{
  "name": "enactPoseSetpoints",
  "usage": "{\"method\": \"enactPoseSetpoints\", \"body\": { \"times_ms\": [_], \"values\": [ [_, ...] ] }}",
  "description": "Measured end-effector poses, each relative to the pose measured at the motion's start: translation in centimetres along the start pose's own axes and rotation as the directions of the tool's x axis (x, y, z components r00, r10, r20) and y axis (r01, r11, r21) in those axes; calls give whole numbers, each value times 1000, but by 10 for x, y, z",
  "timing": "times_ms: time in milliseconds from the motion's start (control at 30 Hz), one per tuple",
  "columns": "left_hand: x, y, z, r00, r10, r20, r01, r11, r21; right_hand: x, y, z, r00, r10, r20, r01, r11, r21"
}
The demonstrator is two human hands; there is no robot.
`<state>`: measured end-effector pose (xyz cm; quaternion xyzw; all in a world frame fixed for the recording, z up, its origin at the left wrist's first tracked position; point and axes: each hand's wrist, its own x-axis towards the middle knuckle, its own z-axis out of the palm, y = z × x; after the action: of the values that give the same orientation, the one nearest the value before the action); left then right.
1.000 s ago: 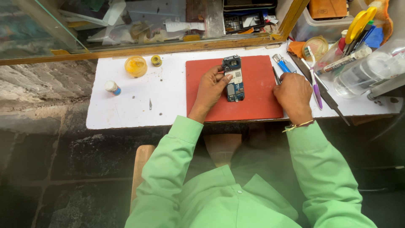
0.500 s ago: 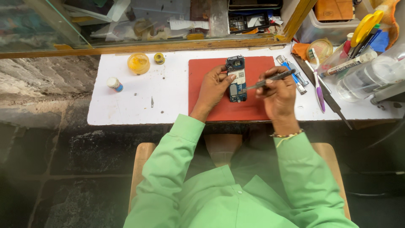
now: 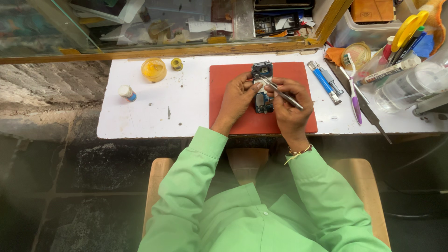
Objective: The person disassembles a mobile phone motherboard, removes a camera module and a small component, then uses a soldering iron to work on the board. The person handles the motherboard, tweezers, and soldering iron while seated at a workbench.
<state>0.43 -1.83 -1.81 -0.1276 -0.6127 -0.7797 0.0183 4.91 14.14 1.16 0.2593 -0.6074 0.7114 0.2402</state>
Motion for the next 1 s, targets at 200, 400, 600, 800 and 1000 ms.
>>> {"method": "enactPoseSetpoints", "body": {
  "times_ms": [200, 400, 600, 800, 1000],
  "values": [
    [1, -2, -4, 1000, 18, 11, -18, 1000, -23, 0, 0, 5, 996, -77, 56, 85, 981, -174],
    [3, -10, -4, 1000, 23, 6, -23, 999, -44, 0, -8, 8, 969, -226, 101, 247, 862, -443],
    [4, -7, -7, 999, 38, 16, -37, 997, -64, 1, -8, 12, 976, -202, 80, 215, 856, -470],
    [2, -3, -5, 997, 65, 45, -62, 996, -56, 5, 3, 0, 996, 67, 54, -67, 998, 2],
    [-3, 0, -2, 999, 27, 30, -26, 999, -28, 4, 5, -4, 992, 121, 21, -123, 979, 160]
  ]
}}
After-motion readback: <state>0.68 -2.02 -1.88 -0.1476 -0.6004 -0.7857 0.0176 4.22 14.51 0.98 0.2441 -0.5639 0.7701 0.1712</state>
